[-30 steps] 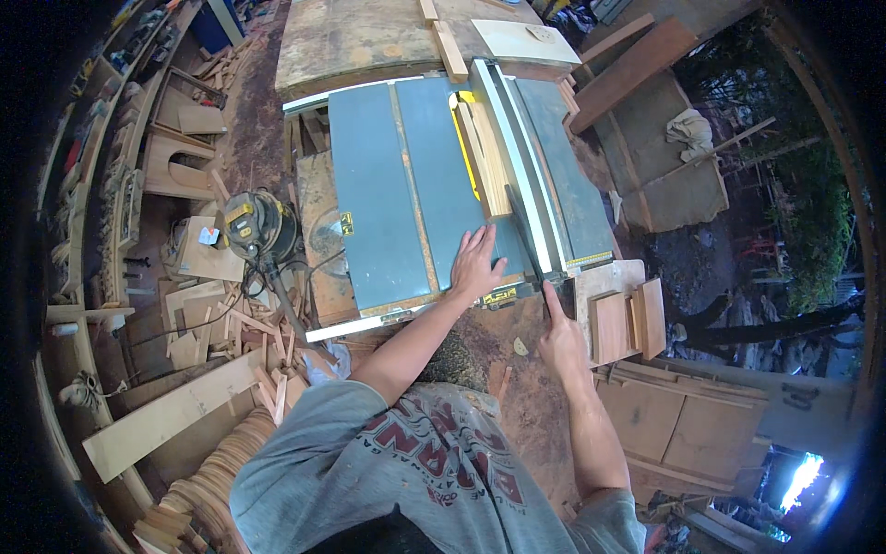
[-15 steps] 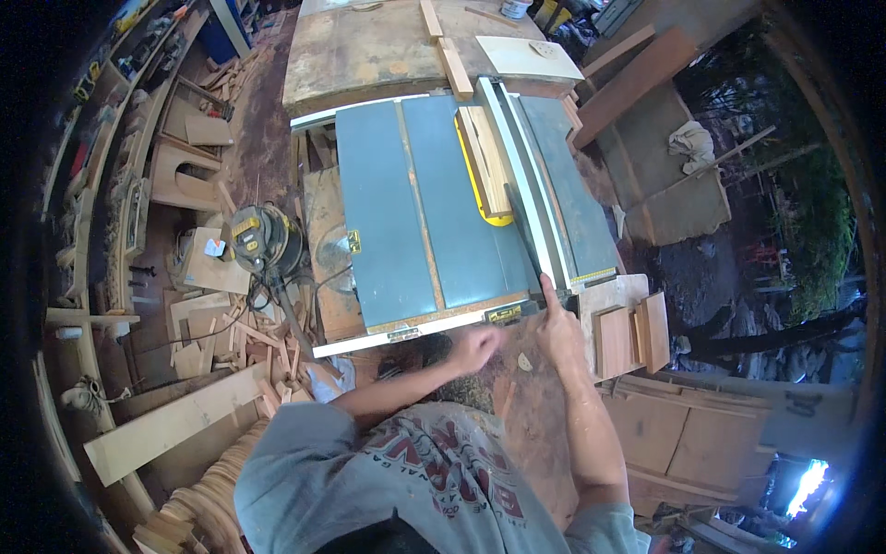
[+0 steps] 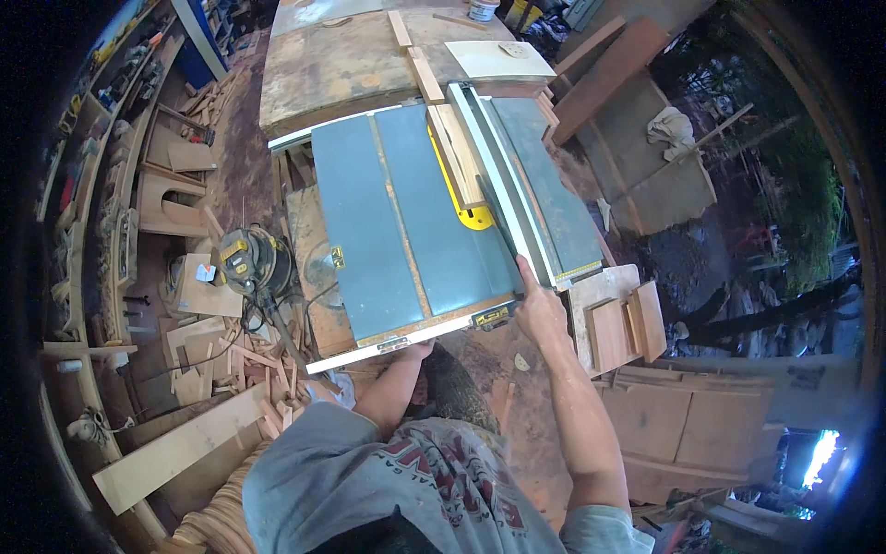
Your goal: The person cuts thin strips of wood using a table saw and a push stick, moves the cut strips to a storage pile, and then handles a wooden board.
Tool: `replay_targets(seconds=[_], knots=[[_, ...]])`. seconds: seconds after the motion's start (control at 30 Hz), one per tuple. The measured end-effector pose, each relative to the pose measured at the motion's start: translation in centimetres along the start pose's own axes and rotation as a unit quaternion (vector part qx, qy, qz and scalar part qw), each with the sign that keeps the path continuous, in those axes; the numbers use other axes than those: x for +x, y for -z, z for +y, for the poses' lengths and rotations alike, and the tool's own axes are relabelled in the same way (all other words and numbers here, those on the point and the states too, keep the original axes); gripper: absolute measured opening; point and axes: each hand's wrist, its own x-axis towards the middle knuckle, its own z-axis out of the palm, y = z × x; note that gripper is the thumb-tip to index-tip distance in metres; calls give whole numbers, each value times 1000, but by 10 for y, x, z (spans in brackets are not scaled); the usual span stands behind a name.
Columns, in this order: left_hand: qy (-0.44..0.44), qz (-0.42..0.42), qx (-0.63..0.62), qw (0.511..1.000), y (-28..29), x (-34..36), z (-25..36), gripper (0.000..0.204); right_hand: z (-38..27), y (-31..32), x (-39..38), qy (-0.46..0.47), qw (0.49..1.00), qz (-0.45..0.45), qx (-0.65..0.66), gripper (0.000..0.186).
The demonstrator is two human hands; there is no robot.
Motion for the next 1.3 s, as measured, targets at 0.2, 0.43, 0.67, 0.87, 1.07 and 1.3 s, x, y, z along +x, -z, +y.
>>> replay_targets(seconds=[0.2, 0.43, 0.67, 0.87, 1.07, 1.3], knots=[[31, 36, 32, 998, -7, -3, 8, 63, -8, -3, 13, 6, 1000, 5, -3, 85], [41, 40, 56, 997, -6, -2, 8, 61, -12, -5, 29, -4, 1000, 0, -8, 89], [59, 63, 62, 994, 18, -4, 21, 60, -34, -4, 53, 33, 999, -6, 30, 89], [181, 60, 675, 713, 20, -52, 34, 54, -6, -2, 95, -11, 1000, -11, 21, 86], [-3, 105, 632, 768, 127, -121, 156, 42, -24, 20, 151, 40, 999, -10, 13, 80], [-75, 358, 609, 704, 203, -219, 189, 34, -6, 58, 159, 83, 988, -30, 126, 69]])
